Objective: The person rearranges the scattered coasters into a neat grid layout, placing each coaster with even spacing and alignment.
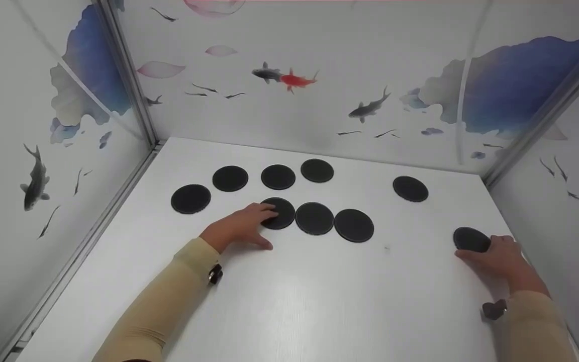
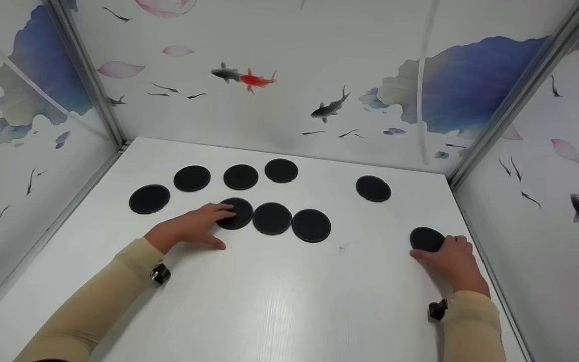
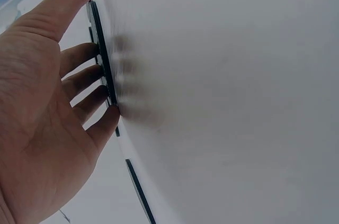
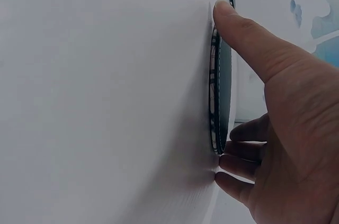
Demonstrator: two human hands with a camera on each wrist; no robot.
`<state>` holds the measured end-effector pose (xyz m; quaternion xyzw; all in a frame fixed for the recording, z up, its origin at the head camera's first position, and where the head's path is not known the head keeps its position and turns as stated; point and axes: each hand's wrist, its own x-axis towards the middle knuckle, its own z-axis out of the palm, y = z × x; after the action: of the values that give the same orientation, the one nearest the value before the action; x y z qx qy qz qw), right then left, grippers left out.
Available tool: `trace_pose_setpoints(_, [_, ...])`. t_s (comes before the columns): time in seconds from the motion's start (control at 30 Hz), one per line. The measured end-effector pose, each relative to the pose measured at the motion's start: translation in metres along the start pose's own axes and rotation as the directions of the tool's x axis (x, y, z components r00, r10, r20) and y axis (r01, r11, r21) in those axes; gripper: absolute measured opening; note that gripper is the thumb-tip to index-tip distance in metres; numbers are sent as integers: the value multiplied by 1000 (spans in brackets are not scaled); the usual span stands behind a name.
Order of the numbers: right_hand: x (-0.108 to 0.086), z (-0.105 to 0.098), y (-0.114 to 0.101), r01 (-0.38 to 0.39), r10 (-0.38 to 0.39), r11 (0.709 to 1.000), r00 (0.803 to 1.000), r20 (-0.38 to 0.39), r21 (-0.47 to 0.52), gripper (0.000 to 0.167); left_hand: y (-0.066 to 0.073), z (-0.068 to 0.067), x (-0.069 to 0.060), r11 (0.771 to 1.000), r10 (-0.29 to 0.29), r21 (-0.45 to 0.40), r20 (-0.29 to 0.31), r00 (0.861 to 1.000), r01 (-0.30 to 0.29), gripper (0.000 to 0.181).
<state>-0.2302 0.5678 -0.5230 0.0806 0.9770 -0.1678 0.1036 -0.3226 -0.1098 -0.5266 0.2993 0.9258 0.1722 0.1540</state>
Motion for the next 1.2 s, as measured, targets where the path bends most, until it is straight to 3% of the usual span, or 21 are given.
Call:
trace_pose_setpoints(0.5, [2,-7,-5,-7,7,1000,1000,20,-16,134,-1,-2,3,1000,24,-11,-15,1000,-24,93])
trace_pose_setpoints(0.9, [9,-8,-4,10,-11,997,1000,-10,-76,128,0,-3,1,1000,22,1,-8,1000,-22,93])
trace_pose_setpoints(1.2, [13,-3,-1,9,-10,998,1000,-27,-58,125,0,0,-1,1000,27,-11,-11,1000,-27,93])
